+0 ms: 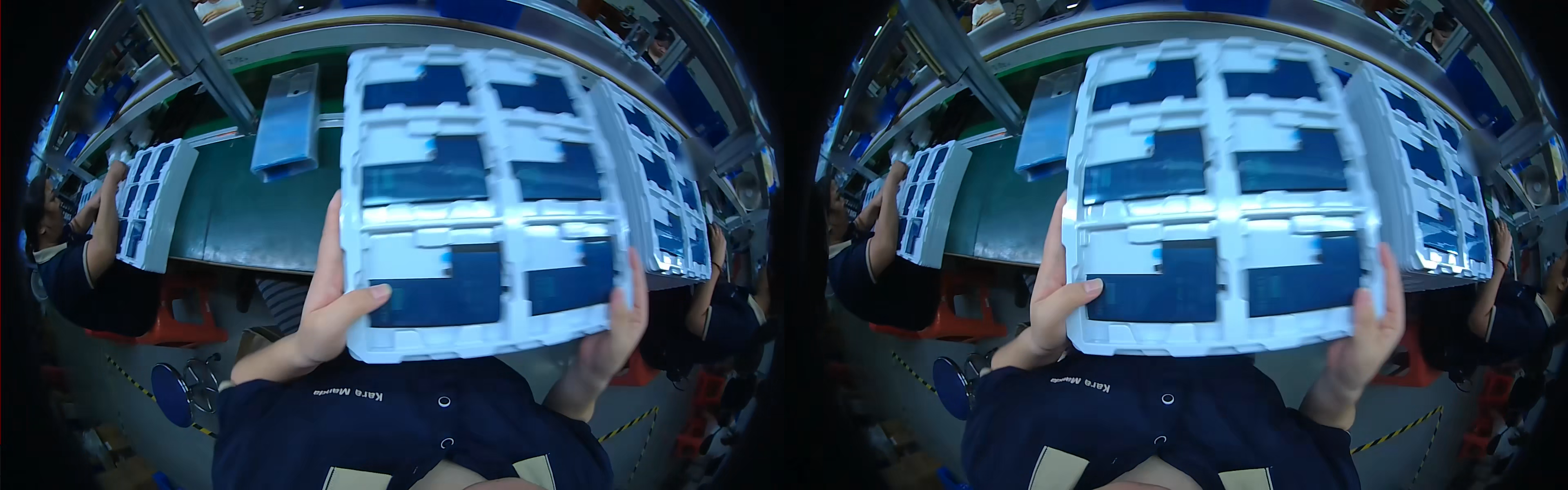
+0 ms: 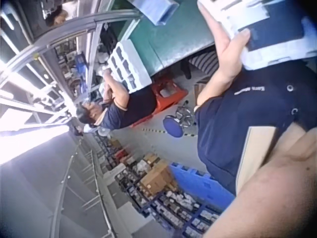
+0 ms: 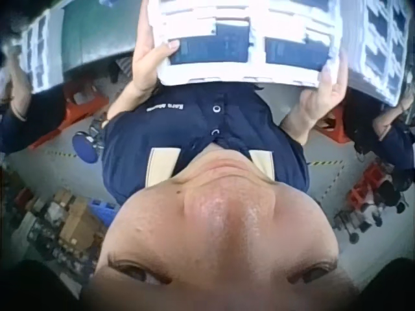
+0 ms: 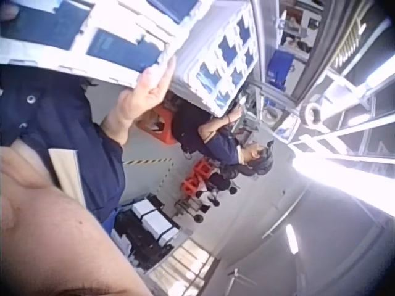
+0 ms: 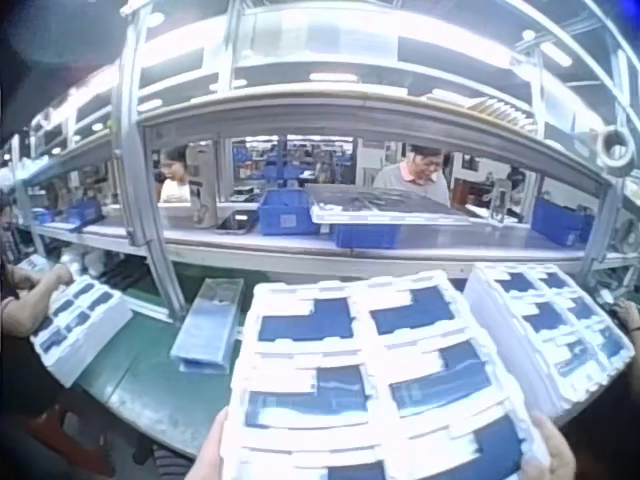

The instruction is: The person wipes the surface of small blue rectangular electronic components arranged in a white plastic tray using a white cloth. The person handles the components one by one, wiping them individually and placing them back into the tray slots.

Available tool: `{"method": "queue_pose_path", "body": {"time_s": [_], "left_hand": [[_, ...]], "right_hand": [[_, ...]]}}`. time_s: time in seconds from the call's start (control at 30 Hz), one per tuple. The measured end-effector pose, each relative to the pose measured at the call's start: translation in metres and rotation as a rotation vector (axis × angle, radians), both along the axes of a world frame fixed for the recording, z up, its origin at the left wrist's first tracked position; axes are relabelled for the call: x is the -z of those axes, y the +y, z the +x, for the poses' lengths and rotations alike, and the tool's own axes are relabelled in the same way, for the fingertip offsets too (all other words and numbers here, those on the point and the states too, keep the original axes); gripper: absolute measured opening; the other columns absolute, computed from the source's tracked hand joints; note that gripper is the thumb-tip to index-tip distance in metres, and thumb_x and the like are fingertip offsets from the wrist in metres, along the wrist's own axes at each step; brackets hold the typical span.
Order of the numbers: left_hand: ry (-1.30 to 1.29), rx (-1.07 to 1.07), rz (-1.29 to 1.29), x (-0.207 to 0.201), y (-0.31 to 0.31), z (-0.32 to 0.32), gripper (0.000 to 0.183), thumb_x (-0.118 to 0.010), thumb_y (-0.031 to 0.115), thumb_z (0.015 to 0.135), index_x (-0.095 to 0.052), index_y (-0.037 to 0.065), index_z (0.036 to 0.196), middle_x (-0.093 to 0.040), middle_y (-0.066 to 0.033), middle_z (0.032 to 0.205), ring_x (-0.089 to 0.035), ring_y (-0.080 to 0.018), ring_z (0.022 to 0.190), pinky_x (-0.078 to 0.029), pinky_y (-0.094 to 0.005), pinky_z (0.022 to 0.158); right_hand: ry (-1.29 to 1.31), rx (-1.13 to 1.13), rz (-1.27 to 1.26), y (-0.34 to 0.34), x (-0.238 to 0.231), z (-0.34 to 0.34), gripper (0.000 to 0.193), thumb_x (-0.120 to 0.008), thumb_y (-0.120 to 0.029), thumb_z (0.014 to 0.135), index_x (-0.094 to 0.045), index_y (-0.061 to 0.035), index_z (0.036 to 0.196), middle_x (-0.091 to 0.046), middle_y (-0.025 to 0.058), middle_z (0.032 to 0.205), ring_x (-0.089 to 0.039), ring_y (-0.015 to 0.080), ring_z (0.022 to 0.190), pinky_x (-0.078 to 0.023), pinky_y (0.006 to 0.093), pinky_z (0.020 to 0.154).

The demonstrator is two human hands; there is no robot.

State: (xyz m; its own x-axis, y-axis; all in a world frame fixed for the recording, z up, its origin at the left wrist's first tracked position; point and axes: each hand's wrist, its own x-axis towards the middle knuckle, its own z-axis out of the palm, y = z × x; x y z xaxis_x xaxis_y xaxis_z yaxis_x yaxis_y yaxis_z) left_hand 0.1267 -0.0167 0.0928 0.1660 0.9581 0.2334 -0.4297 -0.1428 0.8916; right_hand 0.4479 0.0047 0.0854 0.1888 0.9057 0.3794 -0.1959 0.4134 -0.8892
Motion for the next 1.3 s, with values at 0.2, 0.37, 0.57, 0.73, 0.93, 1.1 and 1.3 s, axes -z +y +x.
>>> {"method": "queue_pose_path", "body": {"time_s": [0.2,0.37,0.57,0.73,0.93,1.1,1.3], "left_hand": [[0.781,-0.232,-0.081,0.118,0.008,-0.060,0.090,-0.059,0.017,0.090,0.006,-0.002,0.149,-0.009,-0.0233,0.156,-0.003,-0.0289,0.147,0.005,-0.0466,0.114],[1.016,-0.332,-0.147,0.136,0.034,-0.036,0.087,-0.058,0.040,0.091,-0.010,-0.008,0.146,-0.017,-0.0295,0.152,0.007,-0.0404,0.145,0.013,-0.0566,0.109],[1.183,-0.273,-0.239,0.127,0.037,-0.014,0.088,-0.055,0.044,0.092,-0.011,-0.008,0.147,-0.010,-0.0301,0.153,0.007,-0.0410,0.144,0.009,-0.0575,0.110],[1.210,-0.245,-0.046,0.107,0.122,-0.036,0.094,-0.059,0.049,0.088,-0.011,-0.004,0.148,-0.004,-0.0330,0.153,0.000,-0.0435,0.144,-0.008,-0.0525,0.114],[1.395,-0.765,0.120,0.075,0.287,0.000,0.085,-0.067,0.048,0.080,-0.029,0.008,0.145,-0.018,-0.0340,0.148,-0.026,-0.0500,0.135,-0.034,-0.0525,0.105],[1.326,-0.788,0.146,0.116,0.337,-0.013,0.062,-0.068,0.028,0.081,-0.043,0.014,0.136,-0.039,-0.0275,0.139,-0.055,-0.0412,0.113,-0.050,-0.0485,0.088],[-0.034,-0.314,-0.168,0.076,0.237,-0.022,0.056,-0.061,0.011,0.084,-0.040,0.006,0.137,-0.052,-0.0144,0.127,-0.058,-0.0270,0.112,-0.053,-0.0404,0.087]], "right_hand": [[0.116,-0.068,-0.246,0.030,0.131,-0.058,0.051,-0.055,0.000,0.091,-0.038,0.0072,0.139,-0.054,0.0165,0.130,-0.054,0.0190,0.116,-0.041,0.0318,0.101],[0.015,-0.027,-0.472,0.039,0.138,-0.050,0.046,-0.051,-0.005,0.095,-0.040,0.0036,0.139,-0.055,0.0153,0.129,-0.055,0.0180,0.116,-0.042,0.0307,0.098],[-0.863,0.187,-0.264,0.062,0.143,-0.002,0.039,-0.055,-0.016,0.095,-0.053,-0.0013,0.131,-0.063,0.0143,0.107,-0.059,0.0216,0.087,-0.048,0.0352,0.082],[-1.487,0.275,-0.405,0.056,0.099,-0.025,0.041,-0.061,-0.021,0.089,-0.058,-0.0050,0.127,-0.057,0.0209,0.107,-0.052,0.0391,0.102,-0.044,0.0417,0.090],[-1.379,0.251,-0.357,0.056,0.110,-0.022,0.040,-0.063,-0.019,0.086,-0.058,-0.0009,0.122,-0.048,0.0249,0.123,-0.049,0.0408,0.108,-0.043,0.0446,0.092],[-1.436,0.335,-0.222,0.068,0.097,-0.037,0.042,-0.065,-0.017,0.085,-0.056,0.0020,0.121,-0.041,0.0260,0.135,-0.044,0.0445,0.116,-0.038,0.0477,0.099],[-0.808,0.060,-0.103,0.100,0.072,-0.074,0.040,-0.066,-0.011,0.084,-0.057,-0.0018,0.122,-0.042,0.0195,0.138,-0.042,0.0323,0.128,-0.036,0.0409,0.103]]}}
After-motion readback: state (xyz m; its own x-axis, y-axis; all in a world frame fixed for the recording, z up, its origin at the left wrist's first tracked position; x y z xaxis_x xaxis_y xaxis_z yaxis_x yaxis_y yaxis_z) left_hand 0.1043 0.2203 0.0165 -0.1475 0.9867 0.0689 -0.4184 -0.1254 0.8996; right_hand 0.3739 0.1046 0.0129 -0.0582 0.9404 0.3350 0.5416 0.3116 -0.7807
